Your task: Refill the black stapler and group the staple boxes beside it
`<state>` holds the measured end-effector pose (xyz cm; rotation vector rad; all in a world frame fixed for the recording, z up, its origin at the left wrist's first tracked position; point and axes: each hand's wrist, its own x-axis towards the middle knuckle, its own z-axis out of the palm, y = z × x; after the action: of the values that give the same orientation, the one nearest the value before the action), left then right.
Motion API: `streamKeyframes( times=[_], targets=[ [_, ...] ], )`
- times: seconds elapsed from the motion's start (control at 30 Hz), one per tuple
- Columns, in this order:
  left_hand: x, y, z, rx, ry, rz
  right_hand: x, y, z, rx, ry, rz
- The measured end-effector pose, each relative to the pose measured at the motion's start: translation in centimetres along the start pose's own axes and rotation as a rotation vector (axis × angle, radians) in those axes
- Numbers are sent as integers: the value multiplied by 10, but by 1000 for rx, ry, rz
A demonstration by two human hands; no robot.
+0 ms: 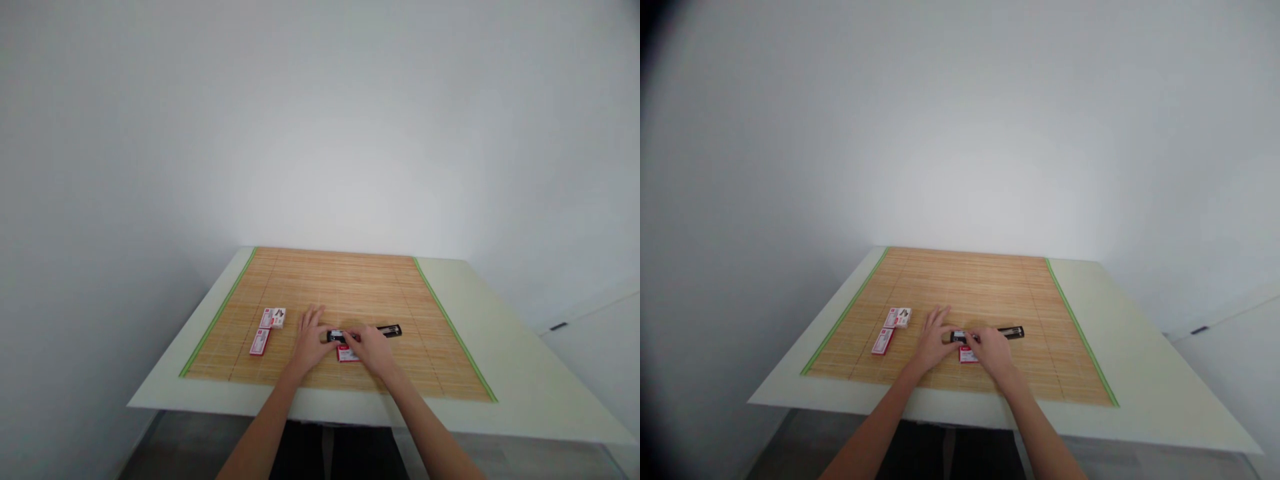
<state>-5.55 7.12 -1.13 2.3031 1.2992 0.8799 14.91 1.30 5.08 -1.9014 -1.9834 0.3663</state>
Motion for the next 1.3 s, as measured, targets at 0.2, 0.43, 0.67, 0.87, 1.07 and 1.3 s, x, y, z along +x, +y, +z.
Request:
streamKeyframes(
  times=[0.2,0.43,0.67,0.87,1.07,1.3],
  targets=[
    [0,-2,2,46,-5,-11,-15,67,-33,15,198,107],
    [3,-2,2,46,-57,-70,-31,155,-40,440,160,6],
    [4,-1,2,26,-81,-84,-7,131,-53,629,116,-120],
    [2,1,1,39,-79,-83,22,93,-50,513,84,-265],
    [3,2,0,40,-85,-68,42,48,-31,401,-42,-383],
    [1,3,-2,43,-74,-61,52,22,-2,329,-104,-401]
  ],
)
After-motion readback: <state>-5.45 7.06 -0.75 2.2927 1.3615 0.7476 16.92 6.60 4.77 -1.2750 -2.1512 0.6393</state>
